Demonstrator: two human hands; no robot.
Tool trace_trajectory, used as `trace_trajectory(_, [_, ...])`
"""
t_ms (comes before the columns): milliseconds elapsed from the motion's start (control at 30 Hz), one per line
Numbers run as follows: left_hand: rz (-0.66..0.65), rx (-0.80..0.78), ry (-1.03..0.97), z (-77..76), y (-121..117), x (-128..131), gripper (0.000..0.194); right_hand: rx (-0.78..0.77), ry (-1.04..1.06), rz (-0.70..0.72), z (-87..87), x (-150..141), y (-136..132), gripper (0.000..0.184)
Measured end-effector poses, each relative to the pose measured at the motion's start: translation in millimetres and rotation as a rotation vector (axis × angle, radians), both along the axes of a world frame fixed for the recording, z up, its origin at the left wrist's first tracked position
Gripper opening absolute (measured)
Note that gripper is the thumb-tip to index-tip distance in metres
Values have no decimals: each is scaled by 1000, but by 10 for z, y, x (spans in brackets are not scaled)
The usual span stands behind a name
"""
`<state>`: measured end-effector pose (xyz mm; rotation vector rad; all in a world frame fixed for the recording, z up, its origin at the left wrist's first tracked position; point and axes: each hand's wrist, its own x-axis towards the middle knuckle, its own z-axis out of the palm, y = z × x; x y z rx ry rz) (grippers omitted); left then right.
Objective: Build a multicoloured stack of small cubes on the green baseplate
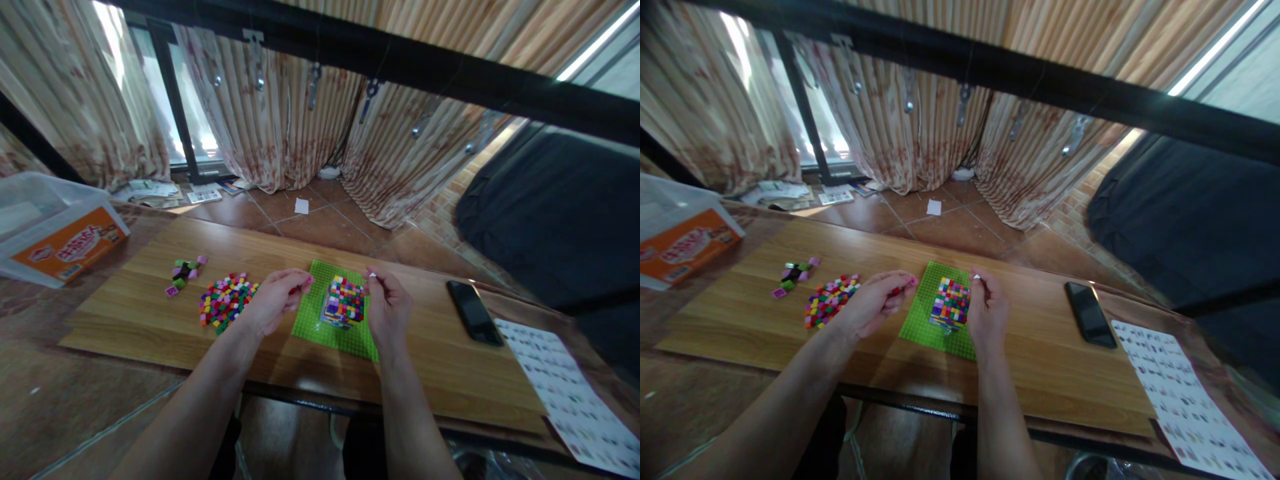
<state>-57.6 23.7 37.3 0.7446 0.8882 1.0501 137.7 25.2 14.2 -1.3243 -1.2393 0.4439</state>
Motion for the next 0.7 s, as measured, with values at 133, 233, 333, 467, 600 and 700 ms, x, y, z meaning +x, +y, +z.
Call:
trace_trajectory(133, [10,-3,18,-8,3,16,15,10,-47,19,-39,31,8,30])
trace_trajectory(233, [16,-3,20,-12,5,28,15,-2,-64,35,-30,35,13,32])
trace_trajectory(333, [14,-6,19,-18,9,32,15,-4,-30,44,-3,21,18,33])
trace_trajectory(467, [16,-3,19,-22,14,32,15,-10,-6,33,0,13,24,19])
trace_trajectory(600, [23,-5,18,-20,11,31,16,-10,-55,23,-17,28,24,18])
trace_trajectory(700, [22,-3,17,-21,10,31,17,-4,-81,39,-20,38,23,20])
